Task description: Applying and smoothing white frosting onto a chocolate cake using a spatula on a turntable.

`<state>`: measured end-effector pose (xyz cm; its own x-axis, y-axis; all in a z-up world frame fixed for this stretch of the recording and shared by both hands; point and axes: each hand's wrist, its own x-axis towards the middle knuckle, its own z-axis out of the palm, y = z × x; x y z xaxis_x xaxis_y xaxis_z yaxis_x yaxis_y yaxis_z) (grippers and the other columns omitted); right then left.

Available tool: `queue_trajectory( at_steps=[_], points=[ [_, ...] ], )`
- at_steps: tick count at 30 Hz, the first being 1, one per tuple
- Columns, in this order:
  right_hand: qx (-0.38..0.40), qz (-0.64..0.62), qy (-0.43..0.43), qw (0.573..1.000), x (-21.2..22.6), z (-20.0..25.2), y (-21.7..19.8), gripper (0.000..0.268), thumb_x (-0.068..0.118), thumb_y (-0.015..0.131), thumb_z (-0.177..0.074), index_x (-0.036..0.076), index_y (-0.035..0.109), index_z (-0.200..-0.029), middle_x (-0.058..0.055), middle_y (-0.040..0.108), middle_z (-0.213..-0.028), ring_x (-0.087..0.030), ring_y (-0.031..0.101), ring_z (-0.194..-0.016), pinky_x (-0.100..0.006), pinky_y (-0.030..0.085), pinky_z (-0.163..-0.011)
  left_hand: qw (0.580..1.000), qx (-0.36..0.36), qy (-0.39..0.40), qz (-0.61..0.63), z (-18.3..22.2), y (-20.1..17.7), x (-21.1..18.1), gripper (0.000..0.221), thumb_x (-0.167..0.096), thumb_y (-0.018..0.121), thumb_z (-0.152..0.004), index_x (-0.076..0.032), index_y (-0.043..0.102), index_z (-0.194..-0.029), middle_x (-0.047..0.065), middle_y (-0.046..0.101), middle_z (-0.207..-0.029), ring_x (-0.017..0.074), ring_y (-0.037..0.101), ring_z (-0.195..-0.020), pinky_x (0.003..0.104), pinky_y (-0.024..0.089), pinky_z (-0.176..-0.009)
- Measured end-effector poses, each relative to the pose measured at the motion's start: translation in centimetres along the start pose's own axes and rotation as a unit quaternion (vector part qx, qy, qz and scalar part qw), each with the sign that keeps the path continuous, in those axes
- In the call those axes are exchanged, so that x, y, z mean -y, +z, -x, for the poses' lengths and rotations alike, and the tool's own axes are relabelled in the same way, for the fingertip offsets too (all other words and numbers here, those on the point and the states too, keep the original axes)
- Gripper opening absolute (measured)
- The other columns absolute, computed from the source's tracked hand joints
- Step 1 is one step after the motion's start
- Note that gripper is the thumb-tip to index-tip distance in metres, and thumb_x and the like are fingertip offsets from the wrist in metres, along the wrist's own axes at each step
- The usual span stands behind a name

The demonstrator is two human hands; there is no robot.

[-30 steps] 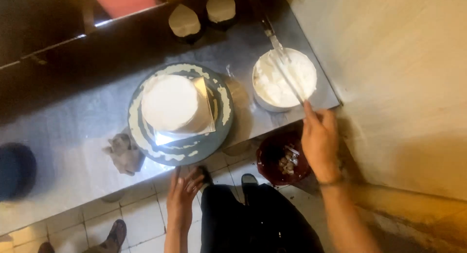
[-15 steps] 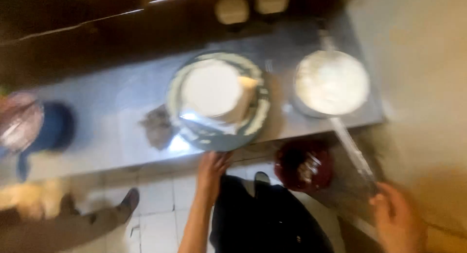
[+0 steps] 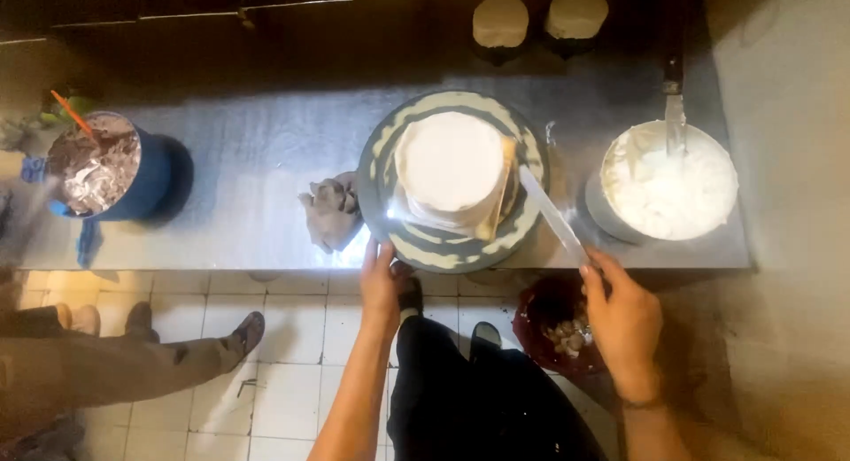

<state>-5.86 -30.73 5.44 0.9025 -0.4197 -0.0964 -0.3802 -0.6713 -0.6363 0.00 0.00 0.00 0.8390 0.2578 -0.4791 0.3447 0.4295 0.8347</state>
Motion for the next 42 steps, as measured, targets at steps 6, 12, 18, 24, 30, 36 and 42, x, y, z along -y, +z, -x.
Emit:
queue_trajectory(
  at_steps=[6, 12, 18, 24, 30, 36, 42],
  points=[
    [-0.021, 0.023, -0.048, 0.998, 1.5, -2.3, 1.2, 0.034, 0.037, 0.064, -0.1, 0.025, 0.074, -0.13, -0.017, 0.073, -0.092, -0.039, 0.071, -0.083, -0.046, 0.055, -0.075, 0.998, -0.016, -0.015, -0.051, -1.1, -0.8, -0.1, 0.056, -0.031, 0.056, -0.1, -0.017, 0.047, -0.154, 0.004, 0.063, -0.117, 0.0158, 0.06, -0.082, 0.03, 0.048, -0.067],
    [-0.011, 0.044, -0.051, 0.998, 0.8, -2.1, 2.1, 0.032, 0.037, 0.064, -0.101, 0.023, 0.075, -0.128, -0.019, 0.074, -0.091, -0.04, 0.071, -0.085, -0.047, 0.055, -0.076, 0.998, 0.054, 0.03, -0.01, -0.9, -1.3, 0.2, 0.051, -0.029, 0.056, -0.1, -0.01, 0.049, -0.146, 0.006, 0.065, -0.123, 0.0169, 0.069, -0.098, 0.033, 0.058, -0.082],
    [0.031, 0.032, -0.013, 0.999, 0.2, 0.8, 1.6, 0.034, 0.038, 0.064, -0.099, 0.022, 0.075, -0.127, -0.019, 0.073, -0.082, -0.037, 0.072, -0.072, -0.045, 0.055, -0.069, 0.996, 0.07, -0.03, -0.039, 1.3, -1.8, 3.4, 0.05, -0.031, 0.06, -0.099, -0.005, 0.054, -0.141, 0.013, 0.068, -0.122, 0.0215, 0.072, -0.098, 0.034, 0.059, -0.085],
    [0.067, 0.06, 0.053, 0.995, 1.0, 2.3, 0.7, 0.033, 0.039, 0.065, -0.098, 0.027, 0.075, -0.127, -0.02, 0.068, -0.072, -0.036, 0.069, -0.063, -0.045, 0.053, -0.062, 0.998, 0.055, -0.01, 0.016, -0.1, -2.5, 4.6, 0.051, -0.034, 0.062, -0.101, 0.0, 0.052, -0.138, 0.008, 0.065, -0.108, 0.0242, 0.069, -0.092, 0.037, 0.058, -0.084],
    [0.081, 0.044, 0.055, 0.994, 0.7, 3.3, 1.1, 0.033, 0.038, 0.065, -0.097, 0.028, 0.075, -0.126, -0.018, 0.069, -0.072, -0.034, 0.067, -0.059, -0.044, 0.053, -0.061, 1.0, 0.009, 0.002, -0.001, 0.6, -1.5, 7.0, 0.04, -0.036, 0.067, -0.098, -0.005, 0.053, -0.121, 0.004, 0.06, -0.088, 0.0242, 0.07, -0.086, 0.04, 0.06, -0.083],
    [0.077, 0.001, 0.036, 0.996, 1.1, 3.9, 1.2, 0.032, 0.037, 0.065, -0.095, 0.027, 0.075, -0.124, -0.015, 0.072, -0.074, -0.03, 0.069, -0.059, -0.041, 0.054, -0.061, 0.993, 0.108, -0.037, -0.016, 0.9, -1.3, 6.5, 0.044, -0.036, 0.069, -0.096, 0.002, 0.058, -0.115, 0.007, 0.067, -0.09, 0.0241, 0.075, -0.091, 0.039, 0.06, -0.087],
    [0.089, -0.001, 0.066, 0.994, 1.4, 3.9, 1.3, 0.03, 0.036, 0.067, -0.095, 0.026, 0.076, -0.122, -0.017, 0.074, -0.08, -0.032, 0.07, -0.063, -0.041, 0.054, -0.064, 0.998, -0.002, 0.002, 0.055, 1.0, -0.1, 5.5, 0.049, -0.037, 0.067, -0.094, -0.005, 0.053, -0.128, 0.007, 0.071, -0.102, 0.0201, 0.068, -0.081, 0.038, 0.056, -0.08]
  ],
)
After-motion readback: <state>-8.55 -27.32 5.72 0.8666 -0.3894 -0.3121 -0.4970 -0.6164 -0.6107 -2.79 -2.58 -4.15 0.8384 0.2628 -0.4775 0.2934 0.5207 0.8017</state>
